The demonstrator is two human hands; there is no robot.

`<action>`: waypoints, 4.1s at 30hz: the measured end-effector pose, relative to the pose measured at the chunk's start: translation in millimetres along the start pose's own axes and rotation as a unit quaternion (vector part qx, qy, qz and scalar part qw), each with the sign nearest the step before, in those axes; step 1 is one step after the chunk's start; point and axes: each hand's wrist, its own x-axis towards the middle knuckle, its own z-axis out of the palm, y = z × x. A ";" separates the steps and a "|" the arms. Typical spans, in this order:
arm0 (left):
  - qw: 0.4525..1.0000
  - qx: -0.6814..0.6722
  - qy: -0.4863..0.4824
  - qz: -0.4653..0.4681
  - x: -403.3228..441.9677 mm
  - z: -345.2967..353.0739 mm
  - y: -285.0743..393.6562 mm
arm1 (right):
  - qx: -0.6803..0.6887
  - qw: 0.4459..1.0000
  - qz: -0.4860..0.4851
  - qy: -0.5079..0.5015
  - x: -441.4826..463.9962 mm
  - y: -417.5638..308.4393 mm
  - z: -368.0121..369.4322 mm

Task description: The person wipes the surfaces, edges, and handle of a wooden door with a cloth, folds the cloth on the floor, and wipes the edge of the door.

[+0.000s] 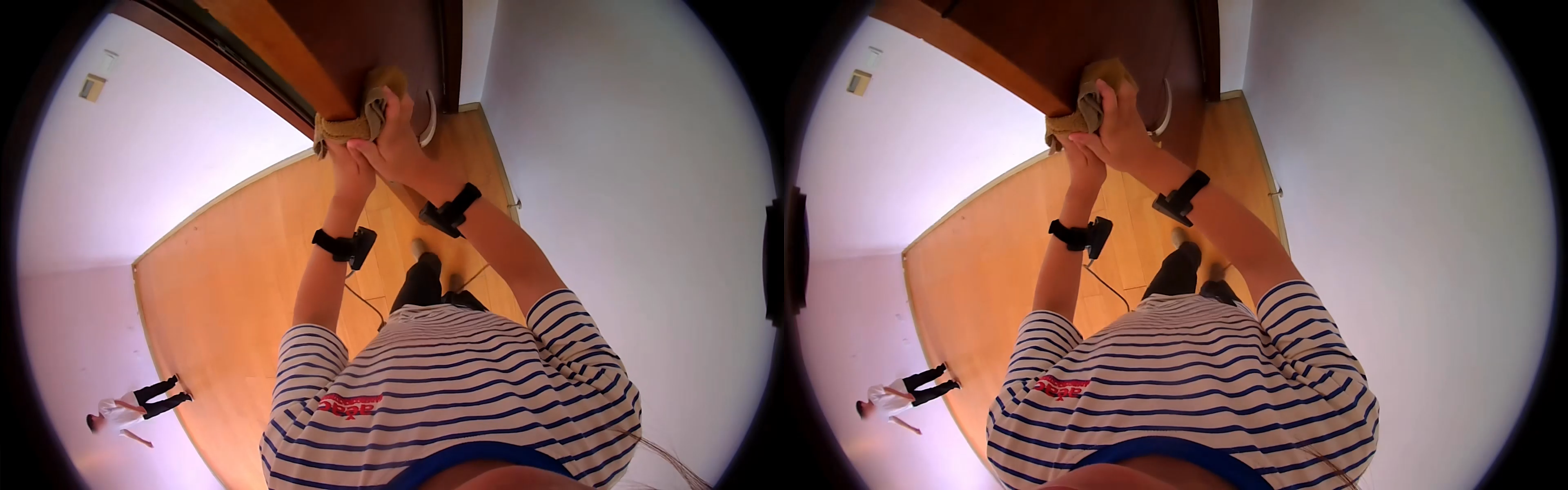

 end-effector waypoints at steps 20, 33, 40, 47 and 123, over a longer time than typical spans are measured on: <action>0.923 0.382 -0.039 -0.005 -131.5 -100.6 105.8 | 0.227 0.958 -0.153 0.086 -3.6 -58.7 -56.0; 0.924 0.029 0.134 -0.356 -155.6 -78.6 118.0 | -0.062 0.912 -0.223 -0.339 -42.3 -62.3 16.2; 0.878 0.057 0.253 -0.402 -152.3 -49.6 129.4 | 0.036 0.890 -0.322 -0.321 -29.2 -43.9 7.4; 0.837 0.041 0.351 -0.417 -184.6 -19.3 125.9 | 0.229 0.868 -0.371 -0.239 -59.2 -8.1 -7.1; 0.844 0.473 0.247 0.046 -24.2 -108.4 215.8 | 0.464 0.838 0.277 -0.074 29.8 -137.5 -75.1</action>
